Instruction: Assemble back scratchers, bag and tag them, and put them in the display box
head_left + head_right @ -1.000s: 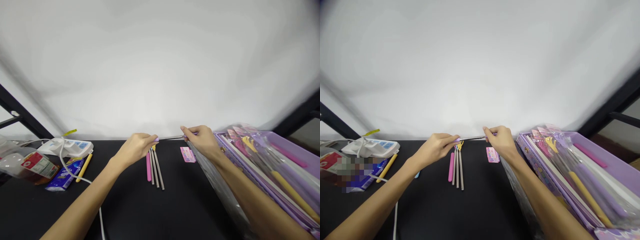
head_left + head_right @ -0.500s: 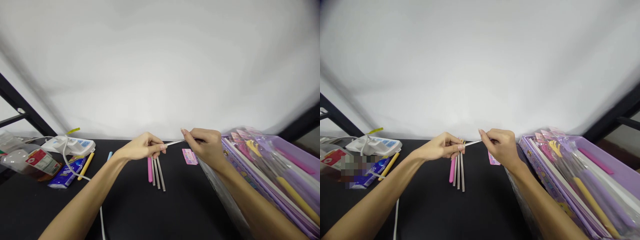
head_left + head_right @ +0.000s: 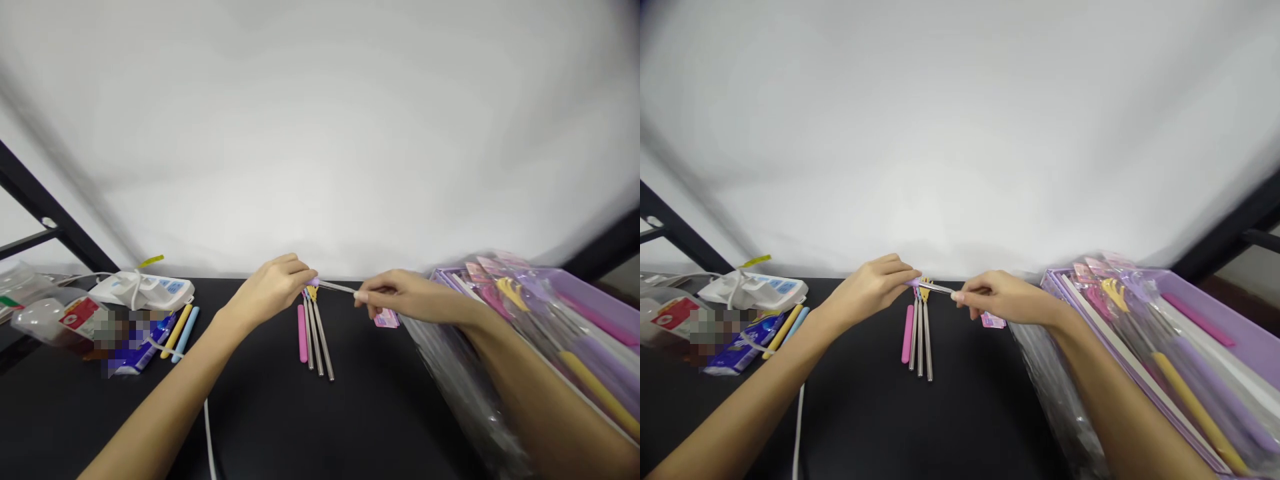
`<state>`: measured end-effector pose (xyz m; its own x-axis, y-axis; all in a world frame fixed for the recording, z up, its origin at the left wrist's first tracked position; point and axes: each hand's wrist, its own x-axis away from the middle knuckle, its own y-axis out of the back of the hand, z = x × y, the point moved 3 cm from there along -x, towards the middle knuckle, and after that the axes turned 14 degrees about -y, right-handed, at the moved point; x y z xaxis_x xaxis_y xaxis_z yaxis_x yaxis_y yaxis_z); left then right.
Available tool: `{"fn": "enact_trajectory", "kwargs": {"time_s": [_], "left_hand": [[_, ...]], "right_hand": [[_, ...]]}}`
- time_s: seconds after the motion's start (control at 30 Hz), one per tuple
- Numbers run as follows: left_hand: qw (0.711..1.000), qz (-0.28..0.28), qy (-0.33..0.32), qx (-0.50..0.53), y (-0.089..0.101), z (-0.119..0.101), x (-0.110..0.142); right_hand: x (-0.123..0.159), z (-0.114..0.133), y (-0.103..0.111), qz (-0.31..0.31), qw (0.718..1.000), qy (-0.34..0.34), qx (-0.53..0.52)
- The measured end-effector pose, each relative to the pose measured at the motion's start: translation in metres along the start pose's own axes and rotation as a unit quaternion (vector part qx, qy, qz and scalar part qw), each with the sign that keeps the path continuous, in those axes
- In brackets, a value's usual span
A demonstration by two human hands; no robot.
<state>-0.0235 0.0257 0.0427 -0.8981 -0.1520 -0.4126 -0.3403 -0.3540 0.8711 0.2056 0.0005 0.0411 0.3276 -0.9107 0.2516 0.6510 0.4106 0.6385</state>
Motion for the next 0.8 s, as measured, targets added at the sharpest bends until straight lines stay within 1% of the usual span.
{"fn": "enact_trajectory", "kwargs": {"time_s": [0.1, 0.17, 0.23, 0.3, 0.4, 0.47, 0.57, 0.67, 0.73, 0.8], "left_hand": [[0.998, 0.028, -0.024, -0.049, -0.002, -0.007, -0.005], [0.995, 0.048, -0.024, -0.08, -0.001, -0.011, -0.008], [0.994, 0.066, -0.012, -0.084, -0.002, -0.013, -0.01], [0.996, 0.076, 0.005, -0.054, -0.002, -0.013, -0.009], [0.996, 0.075, 0.028, 0.027, -0.003, -0.011, -0.008], [0.992, 0.07, 0.04, 0.092, -0.001, -0.009, -0.008], [0.979, 0.061, 0.058, 0.187, -0.002, -0.008, -0.01], [0.963, 0.059, 0.078, 0.253, -0.007, -0.007, -0.01], [0.96, 0.053, 0.091, 0.261, -0.011, -0.006, -0.01], [0.966, 0.047, 0.098, 0.235, -0.014, -0.005, -0.009]], "right_hand": [[0.003, 0.0, -0.007, 0.061, 0.998, -0.008, -0.019], [0.004, 0.001, -0.009, 0.062, 0.998, -0.006, -0.014], [0.004, 0.004, -0.009, 0.02, 1.0, 0.014, 0.019], [0.004, 0.007, -0.008, -0.024, 0.997, 0.038, 0.057], [0.004, 0.012, -0.009, -0.049, 0.992, 0.058, 0.1], [0.004, 0.015, -0.01, -0.077, 0.985, 0.079, 0.136], [0.004, 0.02, -0.012, -0.124, 0.962, 0.113, 0.215], [0.005, 0.022, -0.014, -0.165, 0.929, 0.141, 0.3], [0.004, 0.022, -0.014, -0.197, 0.907, 0.146, 0.342], [0.002, 0.021, -0.013, -0.221, 0.899, 0.135, 0.354]]}}
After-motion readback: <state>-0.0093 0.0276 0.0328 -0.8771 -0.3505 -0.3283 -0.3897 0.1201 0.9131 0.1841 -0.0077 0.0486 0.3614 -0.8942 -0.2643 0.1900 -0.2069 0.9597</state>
